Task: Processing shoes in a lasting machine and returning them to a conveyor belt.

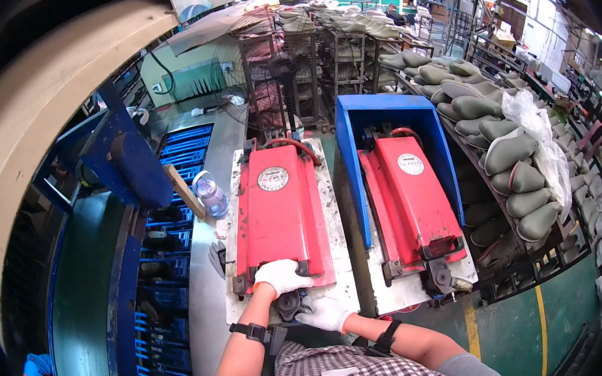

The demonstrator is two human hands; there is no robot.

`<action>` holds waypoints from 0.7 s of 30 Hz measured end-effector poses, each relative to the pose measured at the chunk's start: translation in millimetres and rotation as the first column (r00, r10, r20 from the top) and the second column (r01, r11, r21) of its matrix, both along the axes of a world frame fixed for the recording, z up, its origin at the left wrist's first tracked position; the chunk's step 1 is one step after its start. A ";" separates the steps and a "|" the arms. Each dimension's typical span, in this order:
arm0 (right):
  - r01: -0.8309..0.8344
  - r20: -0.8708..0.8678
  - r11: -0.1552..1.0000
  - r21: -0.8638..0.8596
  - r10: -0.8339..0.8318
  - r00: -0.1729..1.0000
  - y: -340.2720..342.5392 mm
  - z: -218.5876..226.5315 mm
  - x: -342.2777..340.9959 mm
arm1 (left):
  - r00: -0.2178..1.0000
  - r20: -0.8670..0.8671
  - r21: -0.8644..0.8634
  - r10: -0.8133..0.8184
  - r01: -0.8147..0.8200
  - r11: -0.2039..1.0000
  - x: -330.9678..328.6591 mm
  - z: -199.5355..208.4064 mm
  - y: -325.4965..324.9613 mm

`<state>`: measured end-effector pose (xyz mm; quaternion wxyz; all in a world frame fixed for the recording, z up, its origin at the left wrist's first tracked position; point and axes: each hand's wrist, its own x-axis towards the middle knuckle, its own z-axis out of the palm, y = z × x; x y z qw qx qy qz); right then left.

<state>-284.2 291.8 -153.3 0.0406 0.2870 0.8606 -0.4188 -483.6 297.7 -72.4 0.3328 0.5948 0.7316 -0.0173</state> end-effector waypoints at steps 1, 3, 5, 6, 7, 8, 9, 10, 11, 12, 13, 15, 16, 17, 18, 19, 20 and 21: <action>0.001 0.000 1.000 -0.001 -0.001 1.000 0.3 0.4 0.6 | 1.000 0.000 -0.001 -0.001 0.001 1.000 0.4 -0.4 0.3; -0.004 0.019 0.999 -0.034 0.005 1.000 0.6 8.4 0.0 | 1.000 -0.001 -0.001 0.011 -0.011 1.000 -0.1 -1.5 -0.4; -0.004 0.021 1.000 -0.030 0.004 1.000 0.1 8.4 -0.7 | 1.000 0.005 0.000 0.004 -0.004 1.000 -1.1 -1.8 -0.8; -0.002 0.023 1.000 -0.026 0.003 1.000 0.3 8.4 -0.7 | 1.000 0.011 0.001 -0.003 0.003 1.000 -1.2 -1.7 -0.6; -0.002 0.022 1.000 -0.025 0.002 1.000 0.1 6.7 -0.5 | 1.000 0.011 0.001 -0.004 0.004 1.000 -1.0 -1.5 -0.7; 0.002 0.019 1.000 -0.017 -0.002 1.000 -0.3 5.2 -0.6 | 1.000 0.013 0.004 -0.003 0.003 1.000 -1.0 -1.4 -0.9; 0.006 0.016 1.000 -0.008 -0.006 1.000 -0.5 3.7 -0.5 | 1.000 0.015 0.007 -0.002 0.002 1.000 -0.9 -1.1 -1.0; 0.006 0.015 1.000 -0.008 -0.006 1.000 -0.1 2.2 0.0 | 1.000 0.014 0.007 -0.003 0.003 1.000 -0.8 -0.7 -0.7; 0.004 0.012 1.000 -0.007 -0.004 1.000 0.0 2.9 0.1 | 1.000 0.015 0.009 -0.008 0.007 1.000 -0.8 -0.1 -0.8; 0.003 0.009 1.000 -0.006 -0.003 1.000 -0.2 3.5 0.1 | 1.000 0.015 0.011 -0.012 0.012 1.000 -0.9 0.4 -0.7; 0.003 0.009 1.000 -0.006 -0.003 1.000 -0.2 2.3 -0.1 | 1.000 0.015 0.010 -0.012 0.012 1.000 -1.2 0.6 -0.6; 0.004 0.010 1.000 -0.020 -0.004 1.000 -0.1 0.3 -0.8 | 1.000 0.019 -0.009 -0.012 0.013 1.000 -1.6 1.4 -0.3; 0.004 0.010 1.000 -0.020 -0.004 1.000 -0.1 -0.6 -0.6 | 1.000 0.019 -0.009 -0.012 0.012 1.000 -1.6 2.0 -0.3; 0.005 0.009 0.999 -0.038 -0.005 1.000 0.4 0.2 -0.7 | 1.000 0.013 -0.006 -0.017 0.017 1.000 -1.2 2.7 0.0; 0.007 0.008 0.998 -0.056 -0.006 1.000 0.6 1.1 -0.6 | 1.000 0.007 -0.004 -0.022 0.022 1.000 -0.8 3.2 0.2; 0.008 0.008 0.998 -0.056 -0.007 1.000 0.5 1.9 -0.4 | 1.000 0.008 -0.004 -0.023 0.023 1.000 -0.5 3.5 0.4; 0.009 0.011 0.999 -0.050 -0.009 1.000 0.1 2.5 -0.3 | 1.000 0.007 -0.007 -0.018 0.019 1.000 -0.4 4.2 0.2; 0.011 0.013 0.999 -0.043 -0.010 1.000 -0.2 2.9 -0.2 | 1.000 0.007 -0.009 -0.014 0.014 1.000 -0.3 4.6 -0.2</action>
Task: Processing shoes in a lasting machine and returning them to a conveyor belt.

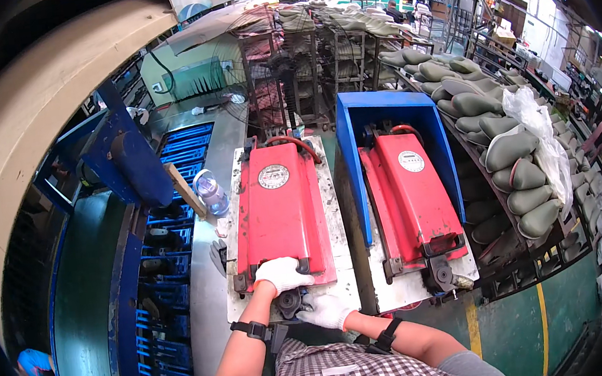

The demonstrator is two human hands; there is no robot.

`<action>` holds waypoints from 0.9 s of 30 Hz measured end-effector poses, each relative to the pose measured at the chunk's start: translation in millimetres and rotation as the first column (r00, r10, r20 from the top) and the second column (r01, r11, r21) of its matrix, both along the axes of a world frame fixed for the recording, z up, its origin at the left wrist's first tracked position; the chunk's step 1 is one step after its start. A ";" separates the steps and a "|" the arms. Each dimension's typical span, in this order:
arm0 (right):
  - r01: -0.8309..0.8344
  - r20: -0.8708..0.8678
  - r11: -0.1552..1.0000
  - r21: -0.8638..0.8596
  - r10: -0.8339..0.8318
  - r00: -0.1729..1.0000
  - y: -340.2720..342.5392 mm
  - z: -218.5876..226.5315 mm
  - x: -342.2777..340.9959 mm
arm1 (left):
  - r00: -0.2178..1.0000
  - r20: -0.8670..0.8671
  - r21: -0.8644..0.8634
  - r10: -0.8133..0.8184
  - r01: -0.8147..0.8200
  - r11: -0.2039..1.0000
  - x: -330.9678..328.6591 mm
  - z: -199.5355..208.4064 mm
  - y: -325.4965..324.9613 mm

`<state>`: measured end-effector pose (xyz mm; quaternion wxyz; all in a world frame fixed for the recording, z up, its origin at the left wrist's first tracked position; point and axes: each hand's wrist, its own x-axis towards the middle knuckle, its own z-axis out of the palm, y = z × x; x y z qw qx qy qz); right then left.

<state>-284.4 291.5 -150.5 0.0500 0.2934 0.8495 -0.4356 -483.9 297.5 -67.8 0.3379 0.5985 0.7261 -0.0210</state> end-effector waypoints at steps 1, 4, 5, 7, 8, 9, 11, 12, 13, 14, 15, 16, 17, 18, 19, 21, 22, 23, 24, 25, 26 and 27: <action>0.000 0.000 1.000 0.000 0.000 1.000 -0.3 -1.3 -0.1 | 1.000 0.000 0.000 0.000 0.000 1.000 0.0 -0.2 -0.5; -0.003 -0.010 1.000 0.012 0.004 1.000 0.3 -4.3 -0.6 | 1.000 0.001 0.012 -0.001 0.001 1.000 -0.3 -1.1 -0.2; -0.002 0.001 1.000 0.006 0.002 1.000 0.2 -2.7 -0.8 | 1.000 -0.001 0.009 -0.001 0.001 1.000 -0.5 -1.5 -0.1; 0.000 0.013 1.000 0.000 0.000 1.000 -0.1 0.7 -1.3 | 1.000 -0.004 0.006 0.000 0.000 1.000 -1.0 -2.9 -0.5; 0.005 0.017 1.000 -0.011 -0.004 1.000 -0.1 2.5 -1.4 | 1.000 -0.005 0.009 0.001 -0.001 1.000 -1.3 -3.3 -0.6; 0.009 0.021 1.000 -0.022 -0.009 1.000 -0.1 3.5 -1.5 | 1.000 -0.007 0.012 0.002 -0.002 1.000 -1.4 -3.6 -0.7; 0.002 0.032 1.000 -0.011 -0.002 0.999 0.0 3.5 -1.7 | 1.000 -0.008 0.016 0.002 -0.002 1.000 -1.0 -4.0 -1.2; -0.005 0.044 1.000 -0.001 0.005 0.999 0.2 3.2 -1.8 | 1.000 -0.009 0.020 0.003 -0.002 1.000 -0.9 -4.0 -1.2; -0.005 0.043 1.000 -0.001 0.005 0.999 0.5 2.6 -1.9 | 1.000 -0.010 0.020 0.002 -0.002 1.000 -1.0 -3.8 -0.9; -0.006 0.041 1.000 -0.001 0.006 0.999 0.5 1.6 -1.7 | 1.000 -0.002 0.020 0.002 -0.001 1.000 -0.9 -3.0 -0.9; -0.006 0.038 1.000 0.000 0.006 0.999 0.5 0.6 -1.4 | 1.000 0.005 0.021 0.001 -0.001 1.000 -0.7 -2.6 -0.9; -0.006 0.038 1.000 -0.001 0.006 0.999 0.3 -0.3 -1.0 | 1.000 0.005 0.020 0.000 0.000 1.000 -0.6 -2.6 -1.0; -0.003 0.026 1.000 -0.003 0.003 1.000 0.2 -0.8 -0.7 | 1.000 0.010 0.028 0.006 -0.006 1.000 -0.7 -2.8 -1.2; -0.001 0.014 1.000 -0.005 0.001 1.000 0.1 -1.3 -0.5 | 1.000 0.015 0.036 0.011 -0.012 0.999 -0.8 -2.9 -1.3; -0.001 0.014 1.000 -0.005 0.001 1.000 -0.1 -1.7 -0.5 | 1.000 0.015 0.036 0.011 -0.011 0.999 -1.0 -3.8 -1.3; 0.004 -0.002 1.000 -0.007 -0.004 1.000 -0.4 -2.6 -0.6 | 1.000 0.018 0.038 0.013 -0.014 0.999 -1.3 -4.9 -1.4; 0.004 -0.002 1.000 -0.008 -0.004 1.000 -0.3 -3.0 -0.5 | 1.000 0.017 0.038 0.013 -0.013 0.999 -1.5 -5.3 -1.3; 0.003 -0.003 1.000 -0.003 -0.003 1.000 -0.2 -3.0 -0.3 | 1.000 0.016 0.040 0.011 -0.012 0.999 -1.4 -5.0 -1.3; 0.003 -0.005 1.000 0.001 -0.003 1.000 -0.2 -3.1 -0.2 | 1.000 0.014 0.042 0.009 -0.010 0.999 -1.3 -4.8 -1.3; 0.003 -0.005 1.000 0.001 -0.003 1.000 -0.2 -3.1 0.0 | 1.000 0.014 0.041 0.009 -0.010 0.999 -1.4 -5.9 -1.5; 0.002 -0.008 1.000 0.004 -0.002 1.000 -0.3 -2.5 0.0 | 1.000 0.015 0.053 0.010 -0.010 0.999 -1.5 -6.5 -1.8; 0.001 -0.011 1.000 0.007 -0.001 1.000 -0.4 -2.0 -0.1 | 1.000 0.017 0.064 0.010 -0.011 0.998 -1.7 -7.0 -2.1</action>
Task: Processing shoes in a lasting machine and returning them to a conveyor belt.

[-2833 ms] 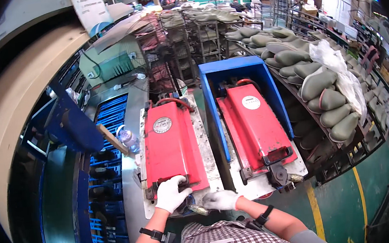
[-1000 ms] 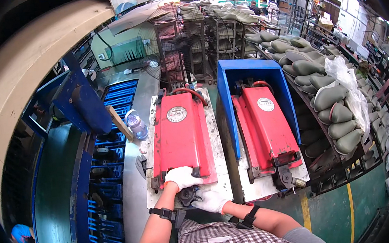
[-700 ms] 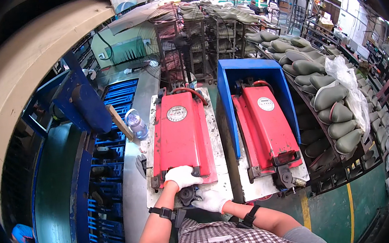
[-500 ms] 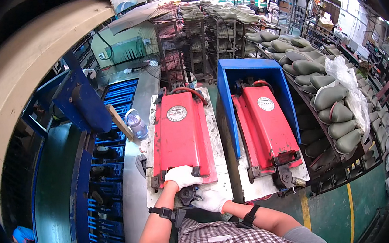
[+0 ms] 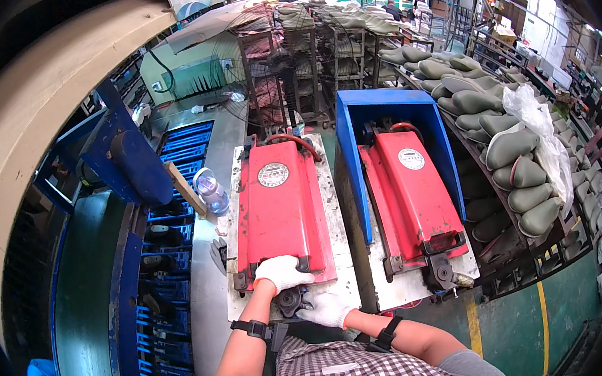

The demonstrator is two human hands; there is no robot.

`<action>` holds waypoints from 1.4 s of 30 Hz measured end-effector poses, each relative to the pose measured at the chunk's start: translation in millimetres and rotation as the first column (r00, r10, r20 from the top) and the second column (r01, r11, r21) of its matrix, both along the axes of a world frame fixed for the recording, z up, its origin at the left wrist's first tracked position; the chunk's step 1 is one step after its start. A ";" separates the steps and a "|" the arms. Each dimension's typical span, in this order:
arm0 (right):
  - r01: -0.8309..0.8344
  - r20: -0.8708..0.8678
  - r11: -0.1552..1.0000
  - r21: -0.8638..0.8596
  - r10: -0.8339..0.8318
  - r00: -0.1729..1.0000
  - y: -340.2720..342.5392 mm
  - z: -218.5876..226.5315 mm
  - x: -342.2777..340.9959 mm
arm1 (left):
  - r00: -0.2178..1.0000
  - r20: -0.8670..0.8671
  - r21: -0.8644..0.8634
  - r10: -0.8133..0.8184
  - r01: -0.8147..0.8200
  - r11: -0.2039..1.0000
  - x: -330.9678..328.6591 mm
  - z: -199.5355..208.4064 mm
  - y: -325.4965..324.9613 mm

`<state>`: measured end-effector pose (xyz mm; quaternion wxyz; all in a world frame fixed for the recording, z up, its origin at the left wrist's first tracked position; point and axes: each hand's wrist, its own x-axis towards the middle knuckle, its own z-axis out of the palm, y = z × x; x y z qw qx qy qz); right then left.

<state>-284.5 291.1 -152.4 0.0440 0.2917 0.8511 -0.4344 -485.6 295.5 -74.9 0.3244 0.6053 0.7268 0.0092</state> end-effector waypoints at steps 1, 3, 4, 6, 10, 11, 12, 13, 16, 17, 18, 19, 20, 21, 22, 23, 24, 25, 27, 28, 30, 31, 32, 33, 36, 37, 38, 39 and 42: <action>0.000 -0.001 1.000 0.000 0.000 1.000 0.2 -0.1 -0.3 | 1.000 -0.001 0.000 0.000 0.000 1.000 -0.4 -0.3 0.4; 0.004 0.002 1.000 -0.002 -0.004 1.000 0.7 -0.5 -0.5 | 1.000 -0.013 -0.052 -0.008 0.007 0.999 0.4 2.4 1.9; 0.005 0.002 1.000 -0.002 -0.005 1.000 0.7 -0.5 -0.1 | 1.000 -0.013 -0.052 -0.009 0.009 0.999 0.3 2.0 2.3; 0.005 -0.008 1.000 -0.014 -0.005 1.000 0.3 2.0 0.1 | 1.000 -0.009 -0.048 -0.013 0.012 0.999 -0.3 1.6 2.2; 0.007 0.005 1.000 -0.006 -0.007 1.000 -0.2 1.4 -0.7 | 1.000 -0.011 -0.067 -0.015 0.014 0.998 -0.4 1.2 2.3; 0.003 0.006 1.000 -0.014 -0.003 1.000 0.0 4.9 -0.8 | 1.000 -0.009 -0.057 -0.014 0.013 0.998 -0.7 -0.1 2.0; 0.000 0.008 1.000 -0.022 0.000 1.000 0.1 7.4 -0.9 | 1.000 -0.007 -0.046 -0.013 0.013 0.999 -1.1 -1.4 1.7; 0.000 0.008 1.000 -0.023 0.000 1.000 -0.1 7.9 -0.7 | 1.000 -0.007 -0.047 -0.013 0.012 0.999 -1.5 -2.8 1.4; -0.005 -0.019 1.000 -0.005 0.005 1.000 -0.4 8.9 0.0 | 1.000 -0.012 -0.033 -0.013 0.013 0.999 -1.8 -4.2 1.4; -0.004 -0.018 1.000 -0.005 0.004 1.000 -0.3 9.2 0.0 | 1.000 -0.011 -0.034 -0.011 0.010 0.999 -1.6 -3.7 1.5; -0.002 -0.017 1.000 -0.006 0.002 1.000 -0.3 9.4 0.0 | 1.000 -0.011 -0.036 -0.008 0.008 0.999 -1.4 -3.3 1.6; -0.002 -0.017 1.000 -0.006 0.002 1.000 -0.2 9.5 -0.1 | 1.000 -0.011 -0.036 -0.009 0.009 0.999 -1.3 -2.7 1.5; -0.002 -0.007 1.000 -0.013 0.002 1.000 0.1 11.0 -0.3 | 1.000 -0.013 -0.039 -0.007 0.007 0.999 -0.8 -0.9 1.6; -0.002 0.002 1.000 -0.020 0.002 1.000 0.3 12.0 -0.6 | 1.000 -0.015 -0.041 -0.005 0.005 0.999 -0.4 0.6 1.6; -0.002 0.002 1.000 -0.021 0.002 1.000 0.4 12.0 -0.9 | 1.000 -0.015 -0.042 -0.006 0.005 0.999 -0.2 1.4 1.6; -0.001 0.011 1.000 -0.017 0.001 1.000 0.5 11.6 -1.1 | 1.000 -0.019 -0.040 -0.005 0.004 0.999 0.2 2.1 1.6; -0.001 0.020 1.000 -0.013 0.001 1.000 0.7 10.9 -1.2 | 1.000 -0.023 -0.038 -0.004 0.003 0.999 0.5 3.0 1.5; -0.001 0.020 1.000 -0.013 0.001 1.000 0.7 8.9 -1.1 | 1.000 -0.023 -0.038 -0.004 0.004 0.999 0.8 4.2 1.3; -0.002 -0.014 1.000 -0.018 0.002 1.000 0.6 5.4 -1.0 | 1.000 -0.009 -0.055 0.006 -0.006 0.998 1.3 6.7 1.1; -0.001 -0.014 1.000 -0.018 0.001 1.000 0.9 3.8 -0.6 | 1.000 -0.009 -0.055 0.005 -0.005 0.998 1.3 6.6 1.0; -0.007 -0.008 1.000 -0.015 0.007 1.000 1.1 3.3 -0.5 | 1.000 -0.021 -0.037 0.005 -0.006 0.999 0.9 5.8 0.3; -0.007 -0.008 1.000 -0.015 0.007 1.000 1.3 3.0 -0.7 | 1.000 -0.021 -0.038 0.005 -0.006 0.999 0.8 5.1 0.6; -0.008 -0.004 1.000 -0.012 0.008 1.000 1.1 2.7 -0.9 | 1.000 -0.025 -0.035 0.002 -0.003 0.999 0.6 4.0 0.9; -0.009 -0.001 1.000 -0.008 0.009 1.000 1.0 2.5 -1.0 | 1.000 -0.029 -0.033 0.000 0.000 0.999 0.4 3.1 1.1; -0.009 -0.007 1.000 -0.007 0.009 1.000 1.0 2.8 -0.4 | 1.000 -0.019 -0.024 -0.004 0.004 1.000 -0.5 0.5 0.8; -0.009 -0.007 1.000 -0.007 0.009 1.000 1.0 3.1 -0.5 | 1.000 -0.019 -0.025 -0.004 0.004 1.000 -0.6 -0.4 0.9; -0.005 -0.003 1.000 -0.010 0.005 1.000 0.7 4.4 -0.6 | 1.000 -0.021 -0.022 -0.003 0.002 1.000 -0.5 -0.9 0.9; -0.002 0.002 1.000 -0.013 0.002 1.000 0.4 5.8 -0.7 | 1.000 -0.023 -0.020 -0.001 0.001 1.000 -0.4 -1.4 0.7; 0.010 -0.007 1.000 -0.030 -0.010 1.000 -0.2 8.1 -0.1 | 1.000 -0.029 -0.015 -0.004 0.003 1.000 -0.3 -1.2 0.5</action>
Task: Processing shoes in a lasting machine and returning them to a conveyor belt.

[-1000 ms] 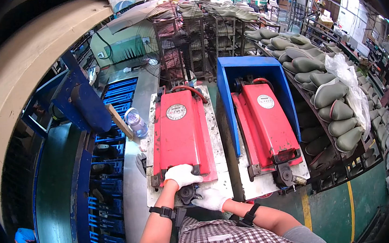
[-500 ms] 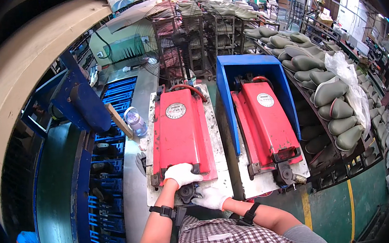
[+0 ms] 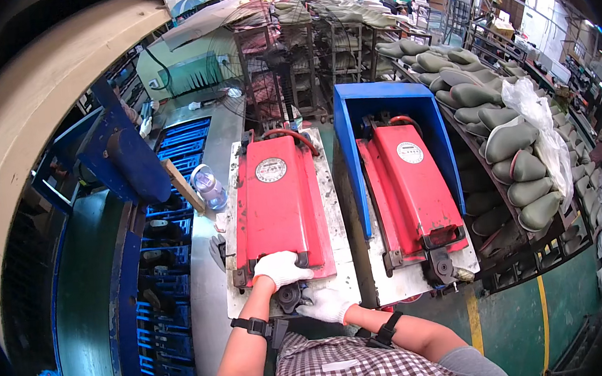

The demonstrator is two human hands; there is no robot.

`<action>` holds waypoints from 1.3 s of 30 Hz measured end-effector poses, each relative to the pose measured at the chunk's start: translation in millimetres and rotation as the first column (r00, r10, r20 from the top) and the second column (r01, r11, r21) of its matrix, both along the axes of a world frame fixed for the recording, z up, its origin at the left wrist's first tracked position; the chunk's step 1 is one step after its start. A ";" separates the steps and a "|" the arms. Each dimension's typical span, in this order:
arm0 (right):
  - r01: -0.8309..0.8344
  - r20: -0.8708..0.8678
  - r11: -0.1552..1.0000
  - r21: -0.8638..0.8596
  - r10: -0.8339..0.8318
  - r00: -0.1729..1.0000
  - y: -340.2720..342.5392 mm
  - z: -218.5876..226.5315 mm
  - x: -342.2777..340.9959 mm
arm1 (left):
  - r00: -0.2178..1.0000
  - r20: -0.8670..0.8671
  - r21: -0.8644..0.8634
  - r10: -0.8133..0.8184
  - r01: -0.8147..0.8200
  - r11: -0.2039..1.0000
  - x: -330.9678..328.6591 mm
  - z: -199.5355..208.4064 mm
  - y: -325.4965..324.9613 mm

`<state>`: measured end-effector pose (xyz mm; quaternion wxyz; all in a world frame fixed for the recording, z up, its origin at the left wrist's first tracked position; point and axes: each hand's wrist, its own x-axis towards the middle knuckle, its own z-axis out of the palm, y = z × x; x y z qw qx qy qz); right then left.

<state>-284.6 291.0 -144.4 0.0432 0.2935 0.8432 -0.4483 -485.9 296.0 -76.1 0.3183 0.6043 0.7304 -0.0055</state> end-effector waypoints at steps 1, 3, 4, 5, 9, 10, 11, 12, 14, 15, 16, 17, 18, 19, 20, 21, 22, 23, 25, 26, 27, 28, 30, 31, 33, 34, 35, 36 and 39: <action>0.000 0.000 1.000 -0.001 0.000 1.000 0.0 -1.5 -0.1 | 1.000 0.000 -0.001 0.000 0.000 1.000 -0.2 -0.6 0.2; -0.010 -0.001 1.000 0.012 0.010 1.000 -0.3 -3.9 -0.9 | 1.000 0.000 -0.006 -0.005 0.005 1.000 -0.9 -0.8 -0.5; -0.012 -0.001 1.000 0.010 0.012 1.000 -0.6 -5.1 -0.8 | 1.000 0.000 -0.008 -0.003 0.003 1.000 -1.4 -1.0 -0.6; -0.007 -0.010 1.000 0.015 0.007 1.000 -0.7 -4.2 -0.4 | 1.000 0.005 -0.011 -0.001 0.001 1.000 -0.8 -0.1 -0.4; 0.017 0.008 1.000 -0.009 -0.017 1.000 0.3 -4.1 -0.6 | 1.000 0.022 0.004 0.004 -0.004 1.000 0.9 3.5 0.0; 0.015 0.009 1.000 -0.014 -0.015 1.000 0.6 -4.5 -1.1 | 1.000 0.024 -0.001 0.006 -0.006 1.000 1.0 4.5 0.3; 0.013 0.019 1.000 -0.012 -0.013 1.000 1.1 -4.9 -1.6 | 1.000 0.022 -0.004 0.008 -0.008 1.000 1.1 5.5 0.5; 0.011 0.029 1.000 -0.011 -0.010 1.000 1.2 -5.6 -1.8 | 1.000 0.021 -0.006 0.010 -0.010 1.000 1.0 5.9 0.2; -0.002 0.008 1.000 0.007 0.002 1.000 1.0 -7.2 -1.7 | 1.000 0.012 -0.008 0.010 -0.010 1.000 0.4 3.9 -0.5; -0.011 -0.015 1.000 0.027 0.012 1.000 1.1 -7.5 -1.7 | 1.000 0.007 0.000 0.010 -0.010 1.000 0.6 3.7 -0.5; -0.014 -0.014 1.000 0.025 0.014 1.000 1.1 -7.7 -1.1 | 1.000 0.001 0.007 0.011 -0.011 1.000 0.9 3.7 -0.5; -0.008 -0.017 1.000 0.014 0.008 1.000 1.0 -5.8 -0.9 | 1.000 0.002 0.006 0.012 -0.012 1.000 1.0 4.0 -0.6; -0.001 -0.020 1.000 0.003 0.002 1.000 1.0 -4.5 -0.9 | 1.000 0.004 0.012 0.008 -0.008 1.000 1.1 4.4 -0.7; -0.003 -0.018 1.000 0.001 0.003 1.000 1.2 -4.1 -1.3 | 1.000 0.006 0.018 0.004 -0.005 1.000 1.3 4.9 -0.9; 0.002 -0.006 1.000 -0.009 -0.002 1.000 1.3 -3.8 -1.8 | 1.000 0.007 0.018 0.005 -0.005 1.000 1.5 5.4 -0.7; 0.008 0.006 1.000 -0.018 -0.008 1.000 1.4 -3.4 -2.0 | 1.000 0.006 0.013 0.004 -0.004 1.000 1.6 5.8 -0.5; 0.008 0.007 1.000 -0.019 -0.008 1.000 1.3 -3.1 -2.0 | 1.000 0.006 0.009 0.003 -0.003 1.000 1.7 6.1 -0.3; 0.010 0.011 1.000 -0.016 -0.010 1.000 0.7 -2.6 -2.1 | 1.000 0.006 0.008 0.005 -0.005 1.000 1.2 5.6 -0.8; 0.011 0.015 1.000 -0.014 -0.010 1.000 -0.3 -1.3 -2.5 | 1.000 -0.001 0.010 0.005 -0.005 1.000 0.0 4.5 -1.7; 0.014 0.023 1.000 -0.025 -0.013 1.000 -0.2 0.4 -2.3 | 1.000 0.000 0.009 0.005 -0.005 1.000 0.2 5.1 -1.4; 0.017 0.031 0.999 -0.036 -0.016 0.999 -0.6 1.1 -2.1 | 1.000 0.006 -0.007 0.010 -0.009 1.000 0.3 5.6 -1.0; 0.017 0.032 0.999 -0.036 -0.016 0.999 -0.7 -1.9 -1.6 | 1.000 0.011 -0.023 0.014 -0.014 1.000 0.5 6.2 -0.9; 0.026 -0.053 0.998 -0.059 -0.030 0.998 -0.8 -7.1 -0.1 | 1.000 0.013 -0.013 0.020 -0.020 1.000 1.9 8.2 -1.1; 0.028 -0.052 0.998 -0.061 -0.031 0.998 -0.9 -9.7 1.1 | 1.000 0.014 -0.002 0.026 -0.026 1.000 2.7 9.3 -1.2; 0.071 0.028 0.976 -0.207 -0.066 0.997 -0.4 -7.6 -0.8 | 0.999 0.016 -0.014 0.032 -0.032 0.999 3.1 11.7 -1.4; 0.071 0.029 0.975 -0.210 -0.066 0.997 -1.1 -6.5 -1.1 | 0.999 0.017 -0.024 0.037 -0.037 0.999 3.1 12.0 -1.7; 0.153 0.086 0.918 -0.366 -0.130 0.988 -2.3 -1.1 -1.6 | 0.999 0.017 -0.026 0.038 -0.037 0.999 2.5 11.3 -2.1; 0.235 0.152 0.830 -0.506 -0.182 0.971 -3.5 1.6 -2.1 | 0.999 0.018 -0.014 0.034 -0.034 0.999 1.7 10.0 -2.4; 0.311 0.192 0.712 -0.629 -0.246 0.950 -8.9 -5.9 -2.4 | 0.999 0.023 -0.003 0.025 -0.025 1.000 0.8 8.2 -0.8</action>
